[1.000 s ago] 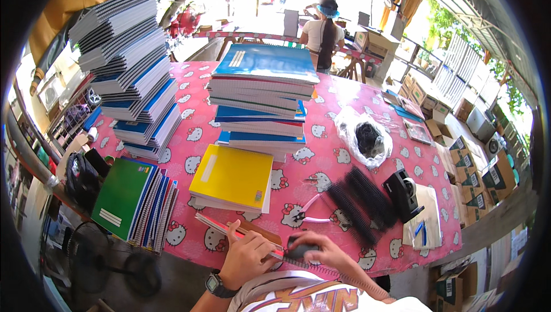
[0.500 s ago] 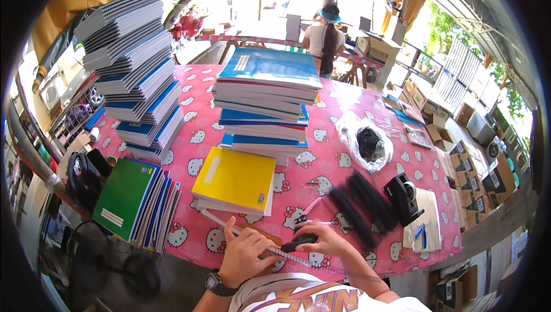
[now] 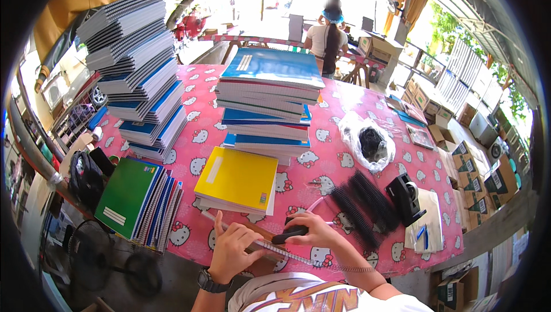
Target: The person assembles spiral-bound notebooks by aligning stacks of pages and covers, threading plastic spiral coils through pre-punched holes, and trimming the ends with a tool.
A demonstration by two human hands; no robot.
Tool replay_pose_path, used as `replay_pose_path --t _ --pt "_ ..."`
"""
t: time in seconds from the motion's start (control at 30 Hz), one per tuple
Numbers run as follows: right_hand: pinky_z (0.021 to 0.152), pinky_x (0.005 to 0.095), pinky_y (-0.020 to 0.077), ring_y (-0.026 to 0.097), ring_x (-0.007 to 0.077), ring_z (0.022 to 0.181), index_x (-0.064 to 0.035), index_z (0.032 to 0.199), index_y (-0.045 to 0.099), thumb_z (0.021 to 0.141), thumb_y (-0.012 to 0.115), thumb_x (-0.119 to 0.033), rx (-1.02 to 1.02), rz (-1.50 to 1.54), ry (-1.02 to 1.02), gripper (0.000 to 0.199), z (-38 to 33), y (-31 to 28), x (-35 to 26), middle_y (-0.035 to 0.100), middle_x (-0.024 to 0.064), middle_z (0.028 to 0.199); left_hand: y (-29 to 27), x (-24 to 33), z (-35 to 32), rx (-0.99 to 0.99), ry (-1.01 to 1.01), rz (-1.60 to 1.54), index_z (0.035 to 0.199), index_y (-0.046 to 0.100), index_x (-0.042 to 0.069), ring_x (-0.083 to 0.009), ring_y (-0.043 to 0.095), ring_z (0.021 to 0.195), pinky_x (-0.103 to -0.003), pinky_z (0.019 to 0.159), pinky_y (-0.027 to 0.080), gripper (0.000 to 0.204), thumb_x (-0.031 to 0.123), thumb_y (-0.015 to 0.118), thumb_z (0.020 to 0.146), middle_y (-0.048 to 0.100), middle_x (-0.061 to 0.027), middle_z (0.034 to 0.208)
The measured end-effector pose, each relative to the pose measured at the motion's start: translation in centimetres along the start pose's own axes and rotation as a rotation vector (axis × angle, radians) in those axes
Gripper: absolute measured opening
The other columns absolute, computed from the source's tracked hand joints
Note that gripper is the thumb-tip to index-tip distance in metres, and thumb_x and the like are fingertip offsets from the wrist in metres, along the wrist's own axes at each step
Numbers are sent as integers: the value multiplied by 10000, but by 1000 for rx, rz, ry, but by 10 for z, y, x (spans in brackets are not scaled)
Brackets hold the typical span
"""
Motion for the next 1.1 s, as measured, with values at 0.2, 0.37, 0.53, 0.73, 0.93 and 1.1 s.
replay_pose_path --t 0.2,0.37,0.53,0.73,0.93,1.1 --pt "979 374 349 510 263 1134 6 1026 650 714 667 -535 -44 -18 245 625 21 12 0 578 177 1154 -2 -2 -3 17 -74 -81 988 640 144 -168 587 812 -542 1097 103 442 297 794 602 612 26 751" --pt "932 363 399 537 234 1082 -37 1034 660 719 687 -450 -121 287 -124 520 23 23 -31 587 178 1120 -3 -3 -4 -17 -122 -93 1059 613 136 -162 588 820 -548 1102 71 542 309 806 584 613 40 757" --pt "921 353 407 544 264 1075 -28 1039 650 736 684 -404 28 -83 -17 483 35 3 -6 607 172 1087 -11 -4 2 42 -111 76 1071 606 139 -159 569 874 -604 1079 31 573 330 808 570 607 32 812" --pt "837 342 442 582 213 951 -18 1022 648 737 693 -370 43 -96 55 456 49 4 -7 628 126 1031 -14 -24 -2 88 -128 57 983 625 159 -181 563 883 -611 1075 22 485 328 804 565 590 21 795" --pt "871 335 427 578 204 981 -22 1041 647 706 712 -403 -56 -224 176 512 59 6 16 623 120 1028 -15 -32 -5 139 -141 41 1102 584 132 -210 567 950 -543 1103 63 603 280 816 565 611 -20 950" --pt "866 328 414 567 201 956 1 1027 645 729 684 -396 -23 57 -114 498 57 27 -23 625 102 1005 13 -88 -26 651 -376 -564 1298 466 61 -156 576 921 -404 995 377 705 144 780 672 580 -75 1135"
Point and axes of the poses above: each hand's wrist, its own z-axis towards the middle knuckle, its own y-axis out of the palm, x = y × z, the point moved 2 cm from there along z, towards the middle knuckle
